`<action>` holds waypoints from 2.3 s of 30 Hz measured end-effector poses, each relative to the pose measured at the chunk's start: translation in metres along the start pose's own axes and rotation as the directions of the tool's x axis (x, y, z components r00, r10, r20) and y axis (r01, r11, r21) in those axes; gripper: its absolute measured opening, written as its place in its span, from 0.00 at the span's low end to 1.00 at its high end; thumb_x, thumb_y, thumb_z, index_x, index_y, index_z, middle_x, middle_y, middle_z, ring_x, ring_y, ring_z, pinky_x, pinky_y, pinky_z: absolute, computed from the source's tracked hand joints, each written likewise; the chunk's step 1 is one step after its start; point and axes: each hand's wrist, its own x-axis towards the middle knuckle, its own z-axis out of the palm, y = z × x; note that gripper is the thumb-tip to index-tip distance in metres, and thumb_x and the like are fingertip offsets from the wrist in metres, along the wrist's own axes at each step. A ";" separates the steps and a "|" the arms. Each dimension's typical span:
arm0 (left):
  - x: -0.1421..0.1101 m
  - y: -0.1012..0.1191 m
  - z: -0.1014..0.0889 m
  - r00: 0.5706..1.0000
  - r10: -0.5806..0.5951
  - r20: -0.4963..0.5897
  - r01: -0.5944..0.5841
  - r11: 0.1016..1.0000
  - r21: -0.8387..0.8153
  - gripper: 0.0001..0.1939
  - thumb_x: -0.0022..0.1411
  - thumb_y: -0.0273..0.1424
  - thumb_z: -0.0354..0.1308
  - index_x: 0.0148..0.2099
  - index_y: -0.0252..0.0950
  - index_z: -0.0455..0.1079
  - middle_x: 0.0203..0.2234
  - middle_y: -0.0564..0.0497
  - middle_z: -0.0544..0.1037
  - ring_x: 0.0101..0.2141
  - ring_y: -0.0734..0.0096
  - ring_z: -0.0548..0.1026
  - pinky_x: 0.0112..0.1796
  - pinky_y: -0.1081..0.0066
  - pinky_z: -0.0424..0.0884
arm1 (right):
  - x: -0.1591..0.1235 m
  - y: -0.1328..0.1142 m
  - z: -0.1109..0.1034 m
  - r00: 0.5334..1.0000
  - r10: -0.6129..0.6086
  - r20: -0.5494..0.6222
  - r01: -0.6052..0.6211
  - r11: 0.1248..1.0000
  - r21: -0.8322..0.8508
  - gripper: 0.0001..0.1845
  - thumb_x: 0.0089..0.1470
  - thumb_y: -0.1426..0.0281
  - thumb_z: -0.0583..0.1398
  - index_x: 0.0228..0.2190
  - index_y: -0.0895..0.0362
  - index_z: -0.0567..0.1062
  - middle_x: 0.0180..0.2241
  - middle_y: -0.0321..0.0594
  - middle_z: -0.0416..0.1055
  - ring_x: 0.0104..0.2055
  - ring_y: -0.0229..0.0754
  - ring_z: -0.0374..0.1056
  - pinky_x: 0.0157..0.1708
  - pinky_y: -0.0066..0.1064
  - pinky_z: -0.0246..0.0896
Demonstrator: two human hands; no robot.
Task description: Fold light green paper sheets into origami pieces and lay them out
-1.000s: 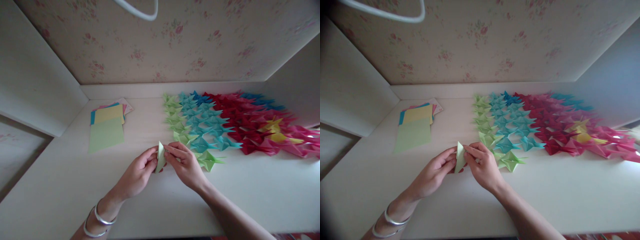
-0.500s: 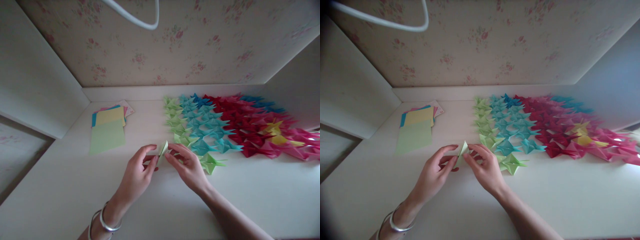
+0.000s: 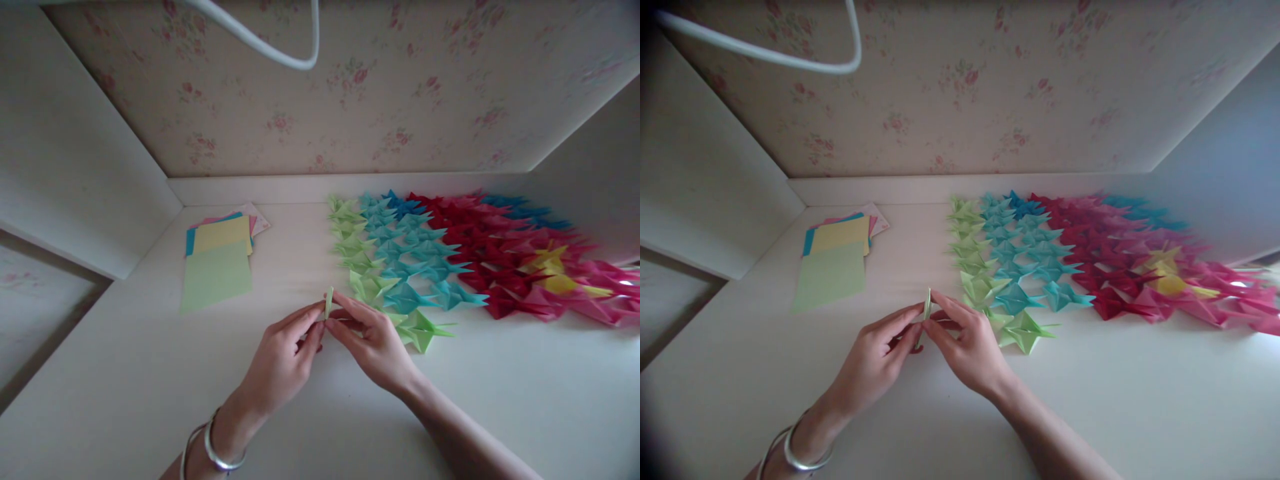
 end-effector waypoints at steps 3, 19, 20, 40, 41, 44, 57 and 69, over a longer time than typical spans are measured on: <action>0.001 0.002 0.000 1.000 -0.004 0.009 0.004 1.000 0.006 0.18 0.70 0.32 0.54 0.59 0.41 0.73 0.51 0.45 0.79 0.35 0.64 0.82 0.36 0.69 0.80 | -0.002 -0.002 0.001 0.998 -0.068 -0.015 0.065 0.987 -0.148 0.22 0.59 0.72 0.61 0.55 0.51 0.74 0.40 0.41 0.80 0.39 0.45 0.80 0.39 0.35 0.79; -0.003 -0.005 0.005 0.995 -0.094 -0.013 0.091 0.984 -0.155 0.23 0.68 0.36 0.58 0.64 0.42 0.66 0.63 0.42 0.66 0.49 0.54 0.78 0.45 0.61 0.80 | -0.008 0.004 0.006 0.961 -0.224 -0.161 0.141 0.901 -0.411 0.18 0.58 0.76 0.56 0.48 0.52 0.76 0.37 0.41 0.81 0.34 0.44 0.79 0.33 0.31 0.77; -0.002 -0.004 0.004 0.990 -0.138 0.000 0.134 0.965 -0.226 0.24 0.67 0.38 0.59 0.63 0.41 0.66 0.62 0.42 0.69 0.48 0.55 0.79 0.46 0.59 0.80 | -0.008 0.003 0.006 0.955 -0.255 -0.149 0.175 0.895 -0.410 0.17 0.59 0.76 0.57 0.47 0.52 0.77 0.38 0.41 0.81 0.35 0.44 0.79 0.35 0.32 0.77; 0.011 -0.001 -0.003 0.928 -0.360 0.098 0.336 0.691 -0.640 0.10 0.58 0.36 0.69 0.39 0.34 0.79 0.28 0.52 0.82 0.26 0.75 0.78 0.31 0.76 0.77 | -0.003 -0.010 0.000 0.997 -0.074 -0.032 0.071 0.994 -0.081 0.13 0.55 0.78 0.59 0.40 0.53 0.77 0.35 0.38 0.78 0.33 0.39 0.77 0.32 0.27 0.74; 0.011 -0.001 -0.003 0.919 -0.377 0.115 0.356 0.667 -0.654 0.11 0.58 0.36 0.70 0.39 0.34 0.79 0.27 0.52 0.82 0.26 0.76 0.78 0.31 0.76 0.77 | -0.002 -0.010 0.000 0.996 -0.084 -0.029 0.081 0.992 -0.094 0.12 0.55 0.78 0.59 0.38 0.53 0.78 0.33 0.37 0.78 0.32 0.39 0.76 0.32 0.27 0.73; 0.012 -0.002 -0.002 0.898 -0.408 0.165 0.400 0.599 -0.694 0.11 0.56 0.36 0.71 0.38 0.34 0.81 0.24 0.53 0.81 0.26 0.77 0.78 0.34 0.77 0.78 | -0.002 -0.010 -0.001 0.978 -0.200 -0.066 0.184 0.963 -0.197 0.12 0.55 0.79 0.58 0.35 0.54 0.78 0.33 0.38 0.78 0.34 0.39 0.75 0.34 0.27 0.72; 0.011 -0.006 -0.006 0.895 -0.369 0.251 0.427 0.544 -0.723 0.12 0.55 0.32 0.73 0.42 0.32 0.83 0.37 0.48 0.85 0.37 0.75 0.80 0.42 0.80 0.77 | -0.001 -0.006 -0.002 0.817 -0.574 -0.054 0.517 0.771 -0.371 0.17 0.55 0.85 0.56 0.38 0.54 0.78 0.34 0.40 0.81 0.37 0.42 0.76 0.40 0.32 0.73; 0.012 -0.004 -0.002 0.887 -0.427 0.175 0.407 0.546 -0.732 0.16 0.44 0.31 0.78 0.37 0.33 0.83 0.30 0.50 0.85 0.30 0.74 0.80 0.36 0.76 0.78 | -0.005 -0.003 0.001 0.870 -0.487 -0.068 0.395 0.775 -0.493 0.18 0.52 0.83 0.58 0.42 0.55 0.77 0.38 0.44 0.77 0.36 0.43 0.73 0.35 0.32 0.71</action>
